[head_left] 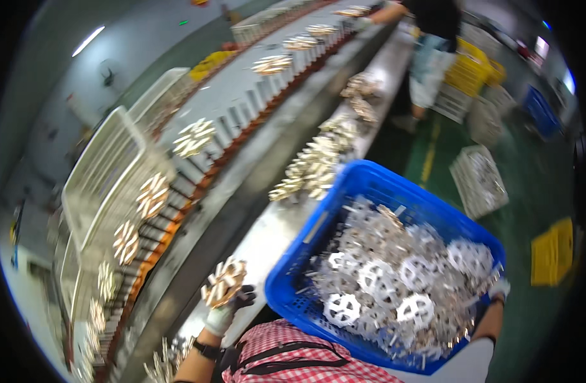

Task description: The person repeatedly picks white plastic star-shaped components from a blue basket and places them onto vertical pegs along a conveyor line. The person handles the components one at a time, aligning them with the pegs and continuing the process throughout the clip.

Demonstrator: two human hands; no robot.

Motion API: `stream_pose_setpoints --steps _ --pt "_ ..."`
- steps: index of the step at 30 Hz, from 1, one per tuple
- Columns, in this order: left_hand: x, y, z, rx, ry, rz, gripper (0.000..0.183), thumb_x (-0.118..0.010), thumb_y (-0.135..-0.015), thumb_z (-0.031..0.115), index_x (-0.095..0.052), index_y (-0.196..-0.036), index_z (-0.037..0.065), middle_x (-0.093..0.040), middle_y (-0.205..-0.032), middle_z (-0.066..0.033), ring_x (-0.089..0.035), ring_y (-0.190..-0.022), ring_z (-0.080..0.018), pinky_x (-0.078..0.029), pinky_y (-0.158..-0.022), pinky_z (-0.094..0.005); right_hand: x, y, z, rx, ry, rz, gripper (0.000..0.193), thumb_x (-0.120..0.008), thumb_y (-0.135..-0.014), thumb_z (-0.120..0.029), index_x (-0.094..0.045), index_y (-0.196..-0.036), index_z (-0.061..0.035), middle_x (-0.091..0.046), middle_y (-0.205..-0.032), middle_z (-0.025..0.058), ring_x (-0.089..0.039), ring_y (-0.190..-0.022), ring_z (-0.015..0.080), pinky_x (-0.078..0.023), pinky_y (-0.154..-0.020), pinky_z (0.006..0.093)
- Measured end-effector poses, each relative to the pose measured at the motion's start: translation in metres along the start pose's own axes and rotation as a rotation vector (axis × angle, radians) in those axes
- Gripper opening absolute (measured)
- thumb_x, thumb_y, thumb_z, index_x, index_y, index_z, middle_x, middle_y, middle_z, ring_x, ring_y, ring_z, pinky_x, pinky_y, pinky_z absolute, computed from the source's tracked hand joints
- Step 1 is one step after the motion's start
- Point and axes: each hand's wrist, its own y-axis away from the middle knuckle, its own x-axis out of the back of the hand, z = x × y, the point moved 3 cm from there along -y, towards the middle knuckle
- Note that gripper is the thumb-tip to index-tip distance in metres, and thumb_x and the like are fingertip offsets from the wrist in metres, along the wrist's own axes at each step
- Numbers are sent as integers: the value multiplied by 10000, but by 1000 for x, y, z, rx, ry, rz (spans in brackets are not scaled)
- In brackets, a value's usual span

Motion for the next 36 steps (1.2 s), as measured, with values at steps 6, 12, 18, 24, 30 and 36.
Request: stream_pose_setpoints --steps 6,12,18,24,30,36 --pt "16 16 -31 68 198 77 425 -644 -925 365 -587 -1077 -28 -608 -1177 -232 -609 -1091 -336 -538 -930 -496 17 34 -29 -195 -285 99 444 -499 -883 -223 -578 -1303 -102 -642 -1225 163 -612 -1105 363 -485 -922 449" --pt "33 24 -40 -14 210 23 377 -678 -898 361 -627 -970 -5 -605 -1206 -237 -619 -1097 -347 -545 -933 -485 11 21 -8 -325 -534 349 423 -503 -939 -262 -566 -1304 -58 -631 -1230 194 -604 -1099 376 -476 -943 435" --pt "70 20 -67 -75 207 -106 619 -588 -924 450 -450 -1336 8 -512 -1320 -262 -556 -1178 -390 -501 -957 -529 33 13 -89 -203 -638 386 430 -511 -944 -270 -556 -1312 -52 -617 -1244 205 -594 -1116 376 -469 -955 430" --pt "97 13 -52 -398 -1223 381 716 -477 -875 636 -355 -1475 264 -318 -1554 -84 -338 -1386 -348 -303 -1122 -569 51 15 -143 -106 -696 432 439 -519 -948 -278 -545 -1321 -47 -604 -1259 216 -584 -1133 376 -462 -968 424" --pt "109 40 -22 -414 -891 420 641 -445 -937 537 -345 -1474 203 -378 -1512 -99 -393 -1356 -340 -336 -1129 -541 59 50 -159 -126 -753 526 449 -527 -953 -286 -535 -1330 -42 -590 -1273 227 -574 -1150 377 -455 -980 419" --pt "213 56 -54 -823 93 376 686 -487 -955 494 -281 -1493 121 -342 -1525 -117 -371 -1380 -282 -313 -1150 -452 67 94 -161 -172 -848 661 459 -536 -957 -294 -525 -1338 -37 -577 -1288 239 -564 -1168 377 -447 -993 413"
